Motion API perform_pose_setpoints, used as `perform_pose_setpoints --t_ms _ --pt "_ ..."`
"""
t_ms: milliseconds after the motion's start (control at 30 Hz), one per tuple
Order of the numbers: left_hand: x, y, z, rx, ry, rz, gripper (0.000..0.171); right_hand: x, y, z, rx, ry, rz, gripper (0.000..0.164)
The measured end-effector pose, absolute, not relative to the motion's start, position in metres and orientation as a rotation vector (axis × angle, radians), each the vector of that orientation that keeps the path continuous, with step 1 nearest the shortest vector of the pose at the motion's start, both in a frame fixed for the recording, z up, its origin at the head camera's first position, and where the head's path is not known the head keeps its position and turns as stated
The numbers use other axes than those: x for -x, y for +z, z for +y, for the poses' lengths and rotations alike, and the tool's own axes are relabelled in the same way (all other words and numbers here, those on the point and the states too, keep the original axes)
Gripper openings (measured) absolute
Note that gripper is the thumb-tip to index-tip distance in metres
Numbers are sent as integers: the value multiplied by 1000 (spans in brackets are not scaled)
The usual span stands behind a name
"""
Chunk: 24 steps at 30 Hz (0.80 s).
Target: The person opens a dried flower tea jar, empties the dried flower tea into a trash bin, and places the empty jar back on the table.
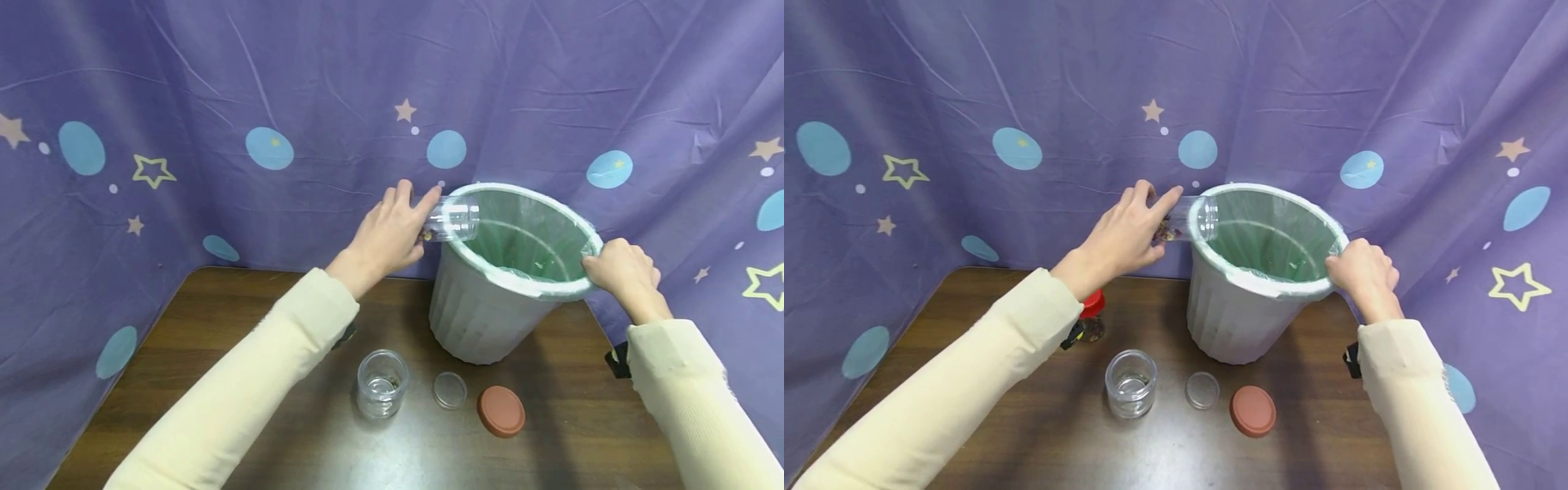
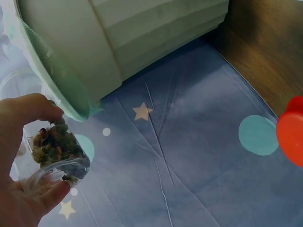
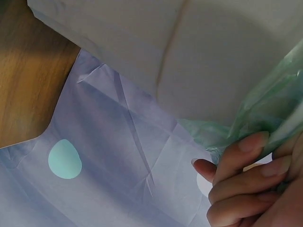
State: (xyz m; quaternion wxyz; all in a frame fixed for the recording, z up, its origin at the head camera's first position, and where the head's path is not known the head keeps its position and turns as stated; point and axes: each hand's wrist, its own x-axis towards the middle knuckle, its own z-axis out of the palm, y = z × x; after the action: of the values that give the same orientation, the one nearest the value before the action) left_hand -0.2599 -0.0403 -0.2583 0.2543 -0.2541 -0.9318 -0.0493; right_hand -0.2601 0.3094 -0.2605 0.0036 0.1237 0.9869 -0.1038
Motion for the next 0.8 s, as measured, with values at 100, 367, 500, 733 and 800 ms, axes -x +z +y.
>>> perform_pose_setpoints --t_ms 100,367,500,733,800 --pt "260 -255 -41 685 -138 -2568 80 260 -259 309 -392 -324 3090 41" --pt "260 -245 -41 649 19 -2640 82 258 -258 311 -404 -316 3080 43" --pt "261 -244 -42 676 93 -2557 77 259 -259 311 -407 -316 3075 43" --pt "262 -245 -46 694 95 -2470 68 261 -261 311 -399 -321 3081 43" --pt "263 -244 -46 696 94 -2470 69 261 -261 311 -398 -322 3080 43"
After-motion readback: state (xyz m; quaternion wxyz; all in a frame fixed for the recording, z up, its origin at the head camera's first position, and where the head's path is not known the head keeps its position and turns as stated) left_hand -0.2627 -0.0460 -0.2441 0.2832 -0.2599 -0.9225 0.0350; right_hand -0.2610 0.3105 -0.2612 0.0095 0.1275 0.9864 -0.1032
